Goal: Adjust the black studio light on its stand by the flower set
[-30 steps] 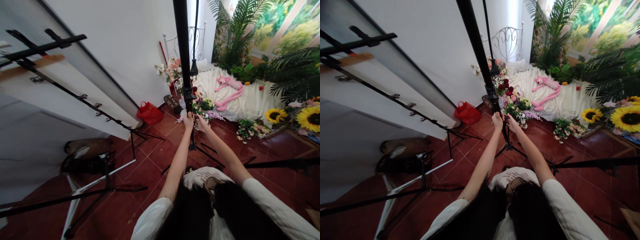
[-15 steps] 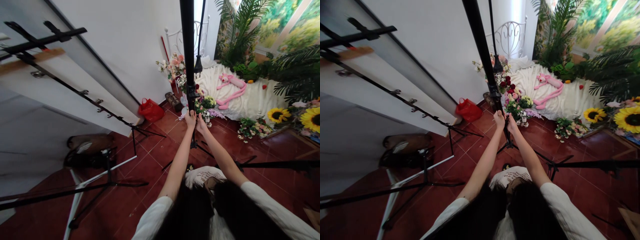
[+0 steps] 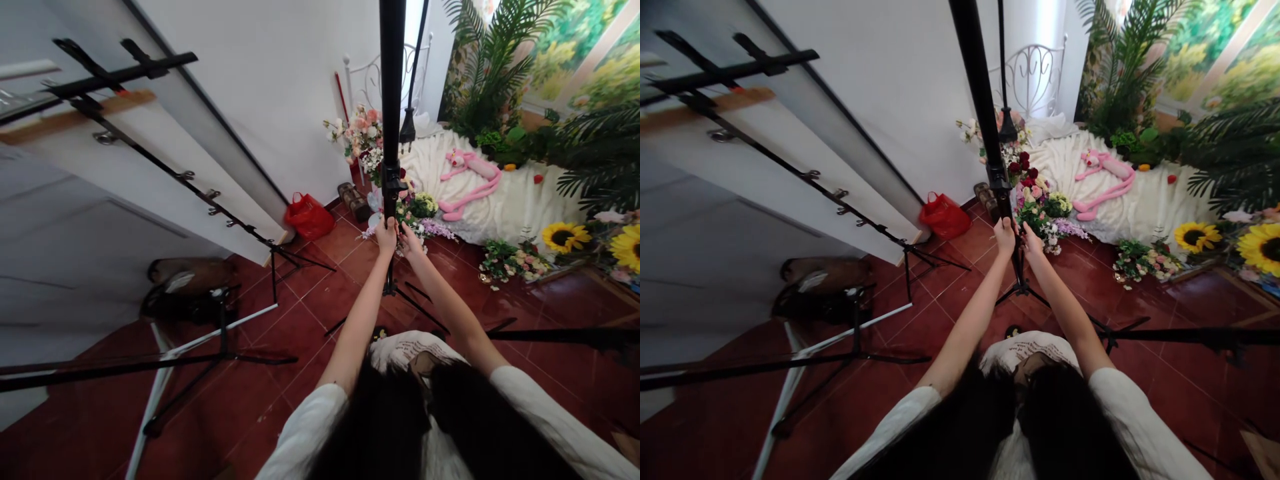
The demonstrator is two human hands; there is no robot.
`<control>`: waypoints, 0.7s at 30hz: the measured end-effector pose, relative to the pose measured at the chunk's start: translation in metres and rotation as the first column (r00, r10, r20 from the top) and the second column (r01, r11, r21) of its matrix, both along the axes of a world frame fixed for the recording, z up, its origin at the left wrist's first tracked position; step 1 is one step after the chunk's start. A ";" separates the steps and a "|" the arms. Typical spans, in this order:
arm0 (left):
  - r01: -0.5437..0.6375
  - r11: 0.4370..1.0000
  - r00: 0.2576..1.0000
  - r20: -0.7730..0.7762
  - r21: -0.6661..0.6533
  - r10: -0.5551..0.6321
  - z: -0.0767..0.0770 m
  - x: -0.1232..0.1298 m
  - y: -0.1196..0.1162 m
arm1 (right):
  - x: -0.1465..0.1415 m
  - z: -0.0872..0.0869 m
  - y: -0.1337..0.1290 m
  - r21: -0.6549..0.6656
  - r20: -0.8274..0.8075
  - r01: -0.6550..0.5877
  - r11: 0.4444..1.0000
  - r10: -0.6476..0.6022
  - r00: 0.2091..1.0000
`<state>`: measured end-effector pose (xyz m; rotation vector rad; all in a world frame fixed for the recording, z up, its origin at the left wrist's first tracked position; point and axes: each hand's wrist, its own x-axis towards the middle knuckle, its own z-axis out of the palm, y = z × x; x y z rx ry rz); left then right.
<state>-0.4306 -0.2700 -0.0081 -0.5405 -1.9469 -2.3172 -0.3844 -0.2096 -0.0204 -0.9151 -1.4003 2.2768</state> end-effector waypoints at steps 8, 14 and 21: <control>-0.166 0.965 0.982 -0.122 -0.205 0.143 -0.025 0.029 -0.009 | 0.091 0.000 0.046 -0.502 -0.151 0.071 0.862 -0.168 0.974; -0.270 0.898 0.962 -0.120 -0.348 0.243 -0.073 0.067 -0.015 | 0.175 -0.001 0.088 -0.687 -0.196 0.119 0.717 -0.341 0.920; -0.252 0.780 0.900 0.159 -0.573 0.407 -0.135 0.112 0.009 | 0.272 0.008 0.109 -0.666 -0.313 0.172 0.726 -0.482 0.818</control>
